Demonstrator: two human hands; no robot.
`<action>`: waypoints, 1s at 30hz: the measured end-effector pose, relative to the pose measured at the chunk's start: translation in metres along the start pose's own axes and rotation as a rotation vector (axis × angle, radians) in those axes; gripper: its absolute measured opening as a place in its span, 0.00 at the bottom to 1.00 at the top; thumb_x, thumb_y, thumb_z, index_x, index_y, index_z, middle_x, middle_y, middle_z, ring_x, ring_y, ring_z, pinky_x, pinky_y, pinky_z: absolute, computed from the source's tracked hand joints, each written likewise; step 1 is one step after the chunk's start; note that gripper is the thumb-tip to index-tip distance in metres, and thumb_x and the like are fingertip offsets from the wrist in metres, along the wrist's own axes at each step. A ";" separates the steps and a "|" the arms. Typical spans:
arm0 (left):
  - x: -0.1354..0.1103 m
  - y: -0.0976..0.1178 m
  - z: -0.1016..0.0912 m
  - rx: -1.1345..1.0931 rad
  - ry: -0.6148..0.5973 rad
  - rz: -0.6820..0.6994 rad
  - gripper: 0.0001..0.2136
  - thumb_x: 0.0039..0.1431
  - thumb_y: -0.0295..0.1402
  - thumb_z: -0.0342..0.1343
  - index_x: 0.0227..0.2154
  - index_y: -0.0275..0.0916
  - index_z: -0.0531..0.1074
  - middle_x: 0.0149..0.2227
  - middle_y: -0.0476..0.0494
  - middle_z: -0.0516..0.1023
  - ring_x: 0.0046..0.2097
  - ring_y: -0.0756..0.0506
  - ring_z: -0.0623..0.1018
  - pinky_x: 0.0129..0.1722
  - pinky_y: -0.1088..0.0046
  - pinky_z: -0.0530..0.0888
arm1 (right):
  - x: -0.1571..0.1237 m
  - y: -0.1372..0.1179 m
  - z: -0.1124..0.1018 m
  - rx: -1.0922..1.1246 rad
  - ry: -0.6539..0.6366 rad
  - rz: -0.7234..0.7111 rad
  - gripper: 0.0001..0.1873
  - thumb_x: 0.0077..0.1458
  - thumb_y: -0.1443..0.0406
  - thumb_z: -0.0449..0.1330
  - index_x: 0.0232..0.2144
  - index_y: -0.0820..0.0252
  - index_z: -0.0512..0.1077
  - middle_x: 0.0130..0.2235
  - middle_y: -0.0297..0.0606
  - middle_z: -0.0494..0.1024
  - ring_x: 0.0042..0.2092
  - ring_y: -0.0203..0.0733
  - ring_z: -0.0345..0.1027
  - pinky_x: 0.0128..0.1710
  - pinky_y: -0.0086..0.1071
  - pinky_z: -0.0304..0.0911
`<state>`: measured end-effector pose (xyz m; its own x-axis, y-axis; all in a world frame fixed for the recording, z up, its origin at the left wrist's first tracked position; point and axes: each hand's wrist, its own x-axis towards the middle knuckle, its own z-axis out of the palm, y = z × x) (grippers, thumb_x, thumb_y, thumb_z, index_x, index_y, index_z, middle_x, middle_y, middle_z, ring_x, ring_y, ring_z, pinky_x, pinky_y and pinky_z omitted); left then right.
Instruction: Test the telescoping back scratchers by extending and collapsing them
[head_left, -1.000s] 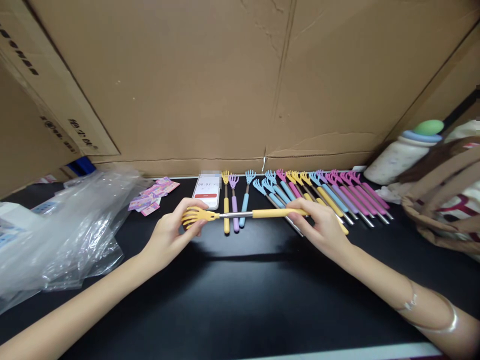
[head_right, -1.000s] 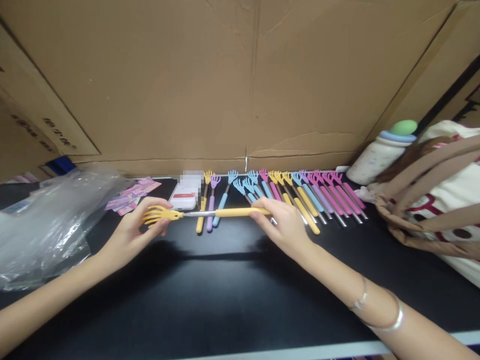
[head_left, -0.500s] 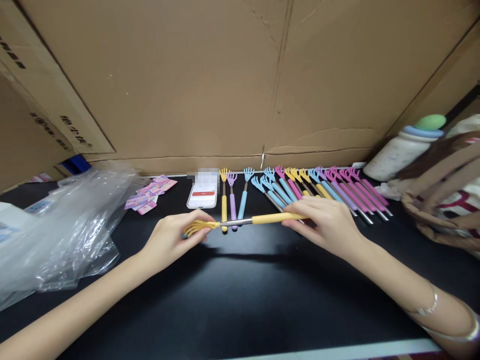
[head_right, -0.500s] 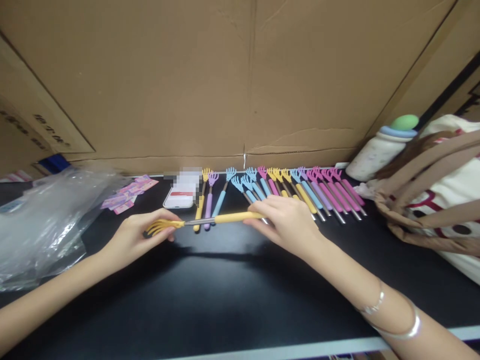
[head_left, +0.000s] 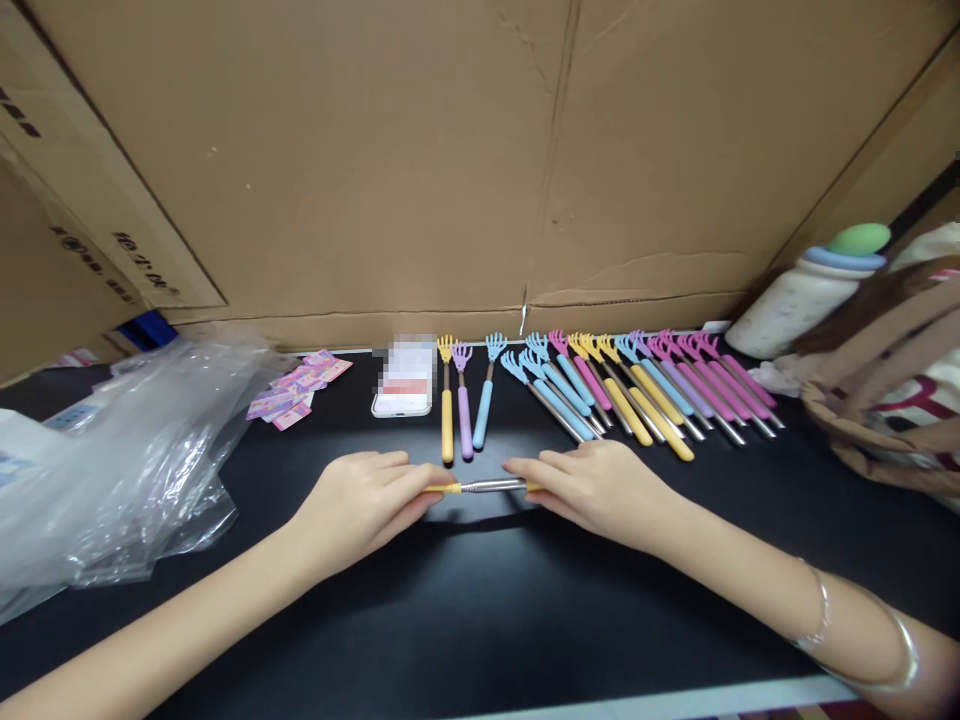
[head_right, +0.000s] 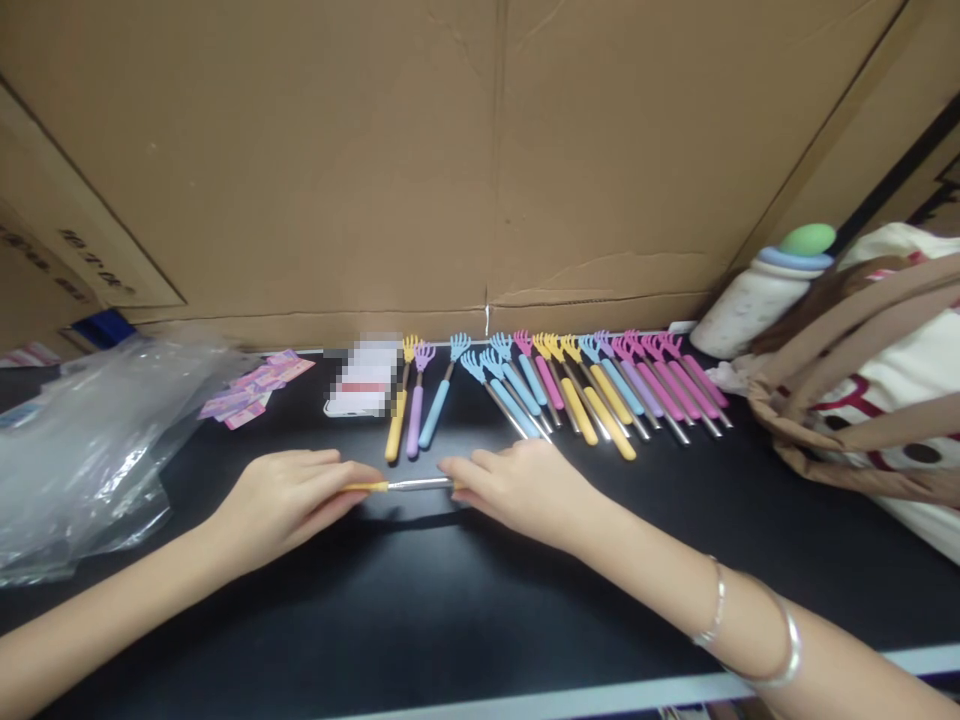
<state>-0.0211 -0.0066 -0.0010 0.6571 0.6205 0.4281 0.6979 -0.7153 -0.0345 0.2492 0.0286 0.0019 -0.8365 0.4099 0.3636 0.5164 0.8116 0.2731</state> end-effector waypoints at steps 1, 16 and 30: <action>0.000 0.001 -0.001 0.019 0.007 0.009 0.08 0.62 0.33 0.44 0.37 0.42 0.69 0.26 0.51 0.74 0.25 0.52 0.73 0.25 0.79 0.63 | 0.000 -0.001 0.000 -0.003 -0.001 -0.005 0.14 0.60 0.61 0.47 0.43 0.55 0.69 0.23 0.30 0.72 0.19 0.29 0.60 0.21 0.28 0.44; -0.005 -0.055 -0.048 0.614 0.229 0.004 0.08 0.59 0.35 0.49 0.31 0.46 0.73 0.24 0.53 0.75 0.27 0.50 0.72 0.25 0.76 0.58 | -0.008 0.070 -0.023 -0.414 0.165 0.088 0.11 0.58 0.63 0.49 0.32 0.58 0.70 0.27 0.32 0.72 0.29 0.32 0.61 0.27 0.28 0.46; -0.058 -0.143 -0.095 0.762 0.255 -0.564 0.24 0.60 0.49 0.31 0.37 0.44 0.72 0.28 0.49 0.73 0.31 0.49 0.70 0.21 0.79 0.48 | -0.087 0.192 -0.039 -0.703 0.081 0.555 0.18 0.59 0.60 0.44 0.39 0.65 0.70 0.34 0.46 0.73 0.38 0.41 0.55 0.35 0.32 0.47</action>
<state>-0.1860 0.0295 0.0646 0.1520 0.6555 0.7397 0.9463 0.1194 -0.3003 0.4282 0.1329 0.0576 -0.4314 0.6152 0.6598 0.8576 0.0527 0.5116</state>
